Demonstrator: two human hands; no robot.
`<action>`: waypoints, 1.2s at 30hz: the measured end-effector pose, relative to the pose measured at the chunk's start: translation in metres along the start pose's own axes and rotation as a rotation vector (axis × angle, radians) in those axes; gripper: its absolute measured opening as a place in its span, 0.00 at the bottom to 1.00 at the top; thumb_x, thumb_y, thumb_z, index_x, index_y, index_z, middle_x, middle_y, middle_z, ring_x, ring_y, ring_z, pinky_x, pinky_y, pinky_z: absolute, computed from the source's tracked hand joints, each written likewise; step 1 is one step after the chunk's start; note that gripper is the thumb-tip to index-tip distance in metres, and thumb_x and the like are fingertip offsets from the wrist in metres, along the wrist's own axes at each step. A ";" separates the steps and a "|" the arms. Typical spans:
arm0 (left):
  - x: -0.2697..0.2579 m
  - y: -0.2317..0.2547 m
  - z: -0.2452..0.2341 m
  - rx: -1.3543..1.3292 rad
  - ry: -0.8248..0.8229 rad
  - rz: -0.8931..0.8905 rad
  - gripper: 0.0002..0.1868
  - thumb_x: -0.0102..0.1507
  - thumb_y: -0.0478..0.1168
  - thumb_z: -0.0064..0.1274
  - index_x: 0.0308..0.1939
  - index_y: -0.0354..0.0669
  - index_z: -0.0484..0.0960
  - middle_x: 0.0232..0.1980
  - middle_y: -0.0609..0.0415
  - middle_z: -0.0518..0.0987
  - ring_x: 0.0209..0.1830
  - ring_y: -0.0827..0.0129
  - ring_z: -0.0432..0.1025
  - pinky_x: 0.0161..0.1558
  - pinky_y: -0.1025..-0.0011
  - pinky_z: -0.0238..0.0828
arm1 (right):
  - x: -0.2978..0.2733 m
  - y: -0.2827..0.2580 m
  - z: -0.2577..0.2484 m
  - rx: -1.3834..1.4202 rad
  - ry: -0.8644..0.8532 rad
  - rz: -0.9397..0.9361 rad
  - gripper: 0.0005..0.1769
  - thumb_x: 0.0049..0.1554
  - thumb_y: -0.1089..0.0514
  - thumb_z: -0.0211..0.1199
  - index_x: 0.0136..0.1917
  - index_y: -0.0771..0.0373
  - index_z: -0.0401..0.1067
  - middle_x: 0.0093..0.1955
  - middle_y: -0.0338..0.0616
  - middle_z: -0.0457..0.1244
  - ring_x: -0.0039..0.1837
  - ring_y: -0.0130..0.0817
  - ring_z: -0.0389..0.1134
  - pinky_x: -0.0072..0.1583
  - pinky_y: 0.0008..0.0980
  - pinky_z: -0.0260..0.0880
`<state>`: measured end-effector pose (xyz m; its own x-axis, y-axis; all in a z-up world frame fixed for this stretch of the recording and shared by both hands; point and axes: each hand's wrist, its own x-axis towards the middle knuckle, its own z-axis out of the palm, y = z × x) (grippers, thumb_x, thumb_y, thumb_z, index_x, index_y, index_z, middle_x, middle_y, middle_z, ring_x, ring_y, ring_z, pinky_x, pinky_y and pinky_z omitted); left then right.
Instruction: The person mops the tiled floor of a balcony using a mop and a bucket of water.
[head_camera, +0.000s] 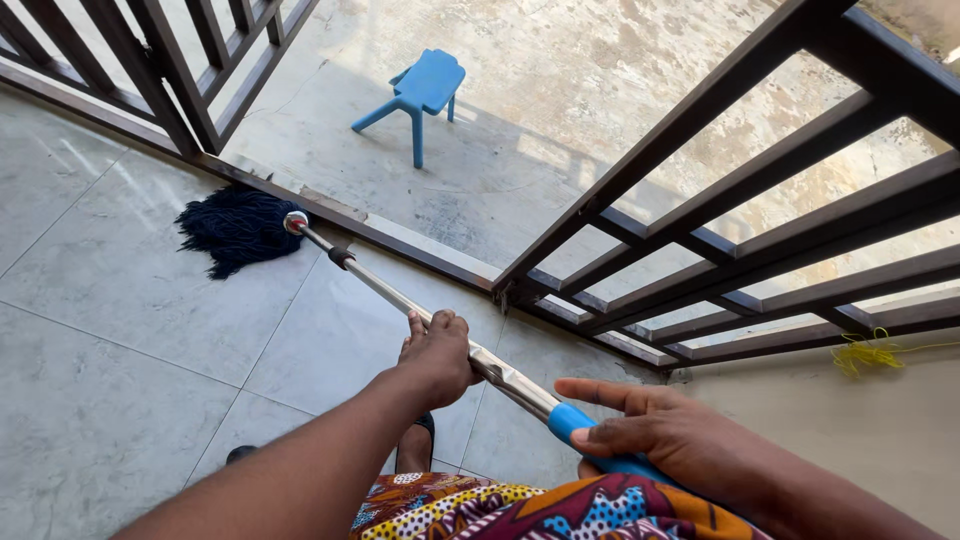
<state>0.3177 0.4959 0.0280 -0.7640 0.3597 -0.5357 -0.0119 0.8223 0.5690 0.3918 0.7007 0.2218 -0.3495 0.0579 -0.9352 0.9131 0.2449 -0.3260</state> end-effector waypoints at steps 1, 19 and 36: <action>-0.009 0.014 0.000 -0.015 -0.070 -0.034 0.42 0.63 0.56 0.60 0.73 0.44 0.59 0.81 0.47 0.50 0.83 0.32 0.33 0.79 0.44 0.37 | -0.001 0.008 -0.011 -0.057 -0.072 -0.032 0.31 0.59 0.57 0.63 0.75 0.51 0.65 0.44 0.39 0.69 0.37 0.20 0.67 0.40 0.19 0.69; -0.097 -0.141 -0.064 0.147 0.017 -0.129 0.32 0.64 0.64 0.55 0.62 0.47 0.74 0.68 0.54 0.70 0.76 0.61 0.57 0.77 0.48 0.46 | 0.048 -0.051 0.122 -0.115 -0.244 0.197 0.31 0.61 0.50 0.61 0.76 0.57 0.65 0.39 0.47 0.65 0.34 0.28 0.69 0.34 0.23 0.73; -0.207 -0.293 -0.043 -0.097 0.451 -0.583 0.24 0.62 0.54 0.59 0.55 0.45 0.76 0.64 0.53 0.73 0.75 0.58 0.58 0.73 0.54 0.54 | 0.049 -0.144 0.325 -0.848 -0.663 0.080 0.34 0.64 0.53 0.55 0.82 0.52 0.55 0.31 0.39 0.62 0.25 0.20 0.59 0.25 0.22 0.60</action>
